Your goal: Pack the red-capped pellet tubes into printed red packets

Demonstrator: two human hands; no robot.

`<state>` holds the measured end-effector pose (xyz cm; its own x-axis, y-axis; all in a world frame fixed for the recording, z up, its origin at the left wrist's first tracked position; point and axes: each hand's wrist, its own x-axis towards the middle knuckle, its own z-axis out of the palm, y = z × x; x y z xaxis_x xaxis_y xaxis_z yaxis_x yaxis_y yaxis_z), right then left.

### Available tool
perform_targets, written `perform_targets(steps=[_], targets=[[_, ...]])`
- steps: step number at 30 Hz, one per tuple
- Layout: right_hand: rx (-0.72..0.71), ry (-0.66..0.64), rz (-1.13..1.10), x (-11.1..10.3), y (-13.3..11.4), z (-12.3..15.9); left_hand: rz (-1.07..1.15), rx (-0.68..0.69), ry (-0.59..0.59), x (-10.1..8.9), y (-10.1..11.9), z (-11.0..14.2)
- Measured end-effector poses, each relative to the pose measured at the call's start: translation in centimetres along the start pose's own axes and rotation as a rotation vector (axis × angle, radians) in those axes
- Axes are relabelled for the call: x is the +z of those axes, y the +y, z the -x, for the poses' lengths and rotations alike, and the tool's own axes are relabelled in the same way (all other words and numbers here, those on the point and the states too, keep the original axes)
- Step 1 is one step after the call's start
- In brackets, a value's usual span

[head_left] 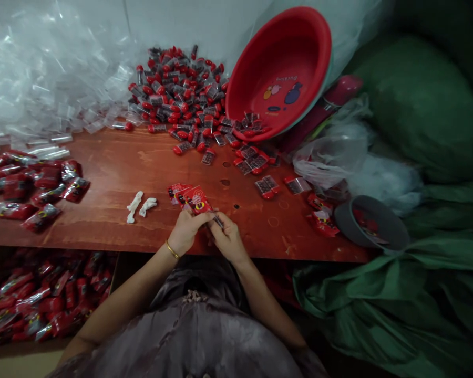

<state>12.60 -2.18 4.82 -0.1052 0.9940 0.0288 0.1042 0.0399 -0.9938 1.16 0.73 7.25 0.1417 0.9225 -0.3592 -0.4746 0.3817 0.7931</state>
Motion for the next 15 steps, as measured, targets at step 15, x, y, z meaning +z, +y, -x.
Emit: perform_targets(steps=[15], targets=[[0.060,0.091,-0.255,0.5,1.4,0.9,-0.060,0.003,-0.017,-0.2,-0.3,-0.2]])
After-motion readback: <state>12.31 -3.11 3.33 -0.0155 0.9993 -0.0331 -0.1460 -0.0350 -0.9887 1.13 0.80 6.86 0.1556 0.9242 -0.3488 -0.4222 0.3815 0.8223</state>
